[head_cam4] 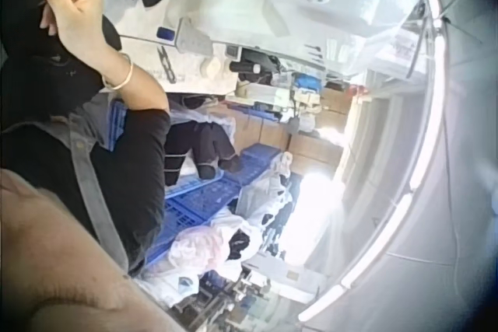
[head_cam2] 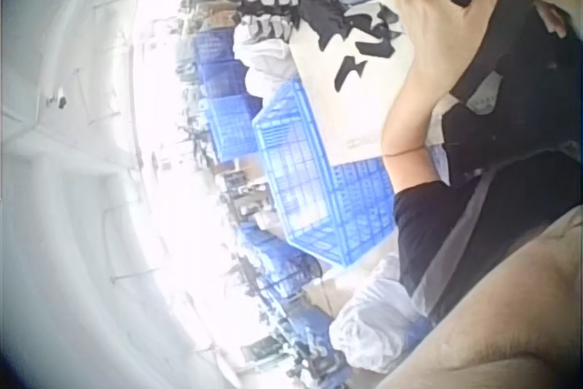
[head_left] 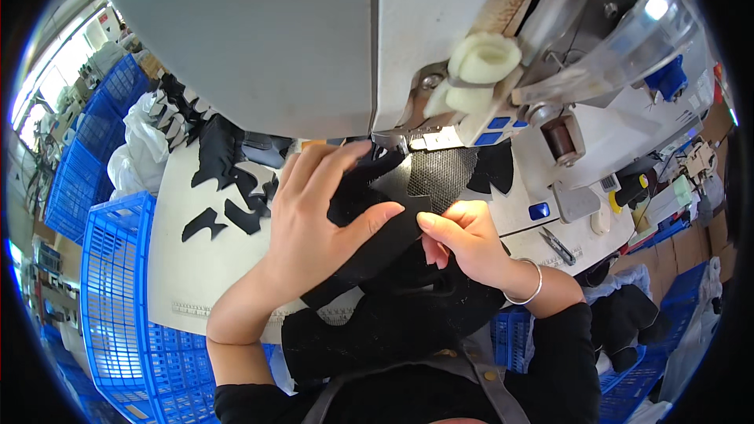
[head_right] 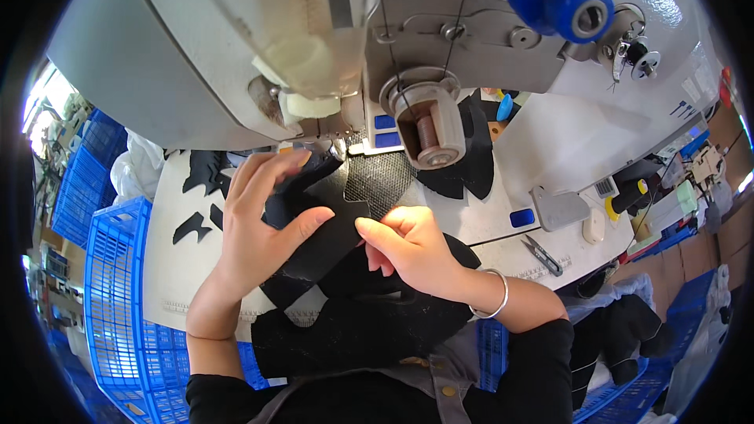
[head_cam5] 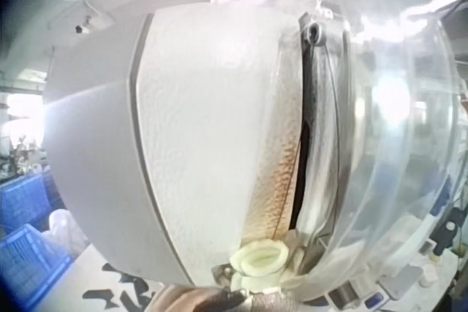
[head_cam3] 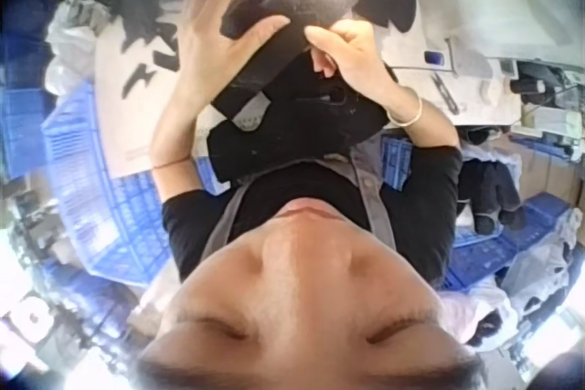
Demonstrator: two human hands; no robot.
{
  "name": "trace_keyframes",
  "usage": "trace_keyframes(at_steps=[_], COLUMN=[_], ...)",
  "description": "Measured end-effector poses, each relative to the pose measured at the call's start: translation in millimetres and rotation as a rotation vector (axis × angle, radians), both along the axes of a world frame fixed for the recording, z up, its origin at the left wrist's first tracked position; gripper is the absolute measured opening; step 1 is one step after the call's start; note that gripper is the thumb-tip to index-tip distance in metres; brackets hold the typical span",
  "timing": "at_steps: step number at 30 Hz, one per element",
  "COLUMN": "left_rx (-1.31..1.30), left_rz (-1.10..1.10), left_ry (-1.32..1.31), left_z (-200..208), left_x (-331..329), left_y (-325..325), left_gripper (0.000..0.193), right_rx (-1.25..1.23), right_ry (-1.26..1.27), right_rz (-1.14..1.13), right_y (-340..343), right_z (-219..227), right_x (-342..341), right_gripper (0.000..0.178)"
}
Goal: The person sews fabric patches onto shoe upper components by positioning each patch on the fabric base and stitching along the edges with a sewing machine.
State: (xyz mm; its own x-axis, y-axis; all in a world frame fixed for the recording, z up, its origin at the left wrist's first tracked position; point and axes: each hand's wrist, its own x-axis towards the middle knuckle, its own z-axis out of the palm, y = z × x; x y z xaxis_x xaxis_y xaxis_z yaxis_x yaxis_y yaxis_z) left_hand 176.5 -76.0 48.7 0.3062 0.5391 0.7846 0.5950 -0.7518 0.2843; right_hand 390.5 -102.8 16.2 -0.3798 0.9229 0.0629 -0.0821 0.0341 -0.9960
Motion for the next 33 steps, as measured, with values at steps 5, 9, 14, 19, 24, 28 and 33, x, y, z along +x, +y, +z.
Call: trace_keyframes(at_steps=[5, 9, 14, 19, 24, 28, 33], left_rx=[-0.555, -0.879, -1.177, -1.361, -1.461, -1.366, -1.354], left_rz=[-0.168, -0.229, -0.375, -0.247, -0.353, -0.426, -0.489], left_ry=[-0.156, -0.006, -0.140, -0.114, -0.182, -0.427, -0.527], left_z=[2, 14, 33, 51, 21, 13, 8], left_x=[1, -4, 2, 5, -1, 7, 14], left_y=[17, 35, 40, 41, 51, 38, 29], left_gripper=[0.046, 0.036, 0.034, 0.030, 0.023, 0.015, 0.017], right_rx=[0.026, -0.020, -0.082, -0.085, -0.061, -0.015, 0.012], right_ry=[-0.025, 0.011, 0.073, 0.096, 0.077, 0.046, 0.044], right_rz=[0.030, 0.070, 0.112, 0.106, 0.082, 0.067, -0.045], right_y=[1, 1, 1, 0, -1, 1, 7], right_z=[2, 4, 10, 10, 9, 7, 7], right_x=[7, 4, -4, -7, -3, 3, 11], right_gripper=[0.036, 0.036, 0.040, 0.041, 0.039, 0.036, 0.034])
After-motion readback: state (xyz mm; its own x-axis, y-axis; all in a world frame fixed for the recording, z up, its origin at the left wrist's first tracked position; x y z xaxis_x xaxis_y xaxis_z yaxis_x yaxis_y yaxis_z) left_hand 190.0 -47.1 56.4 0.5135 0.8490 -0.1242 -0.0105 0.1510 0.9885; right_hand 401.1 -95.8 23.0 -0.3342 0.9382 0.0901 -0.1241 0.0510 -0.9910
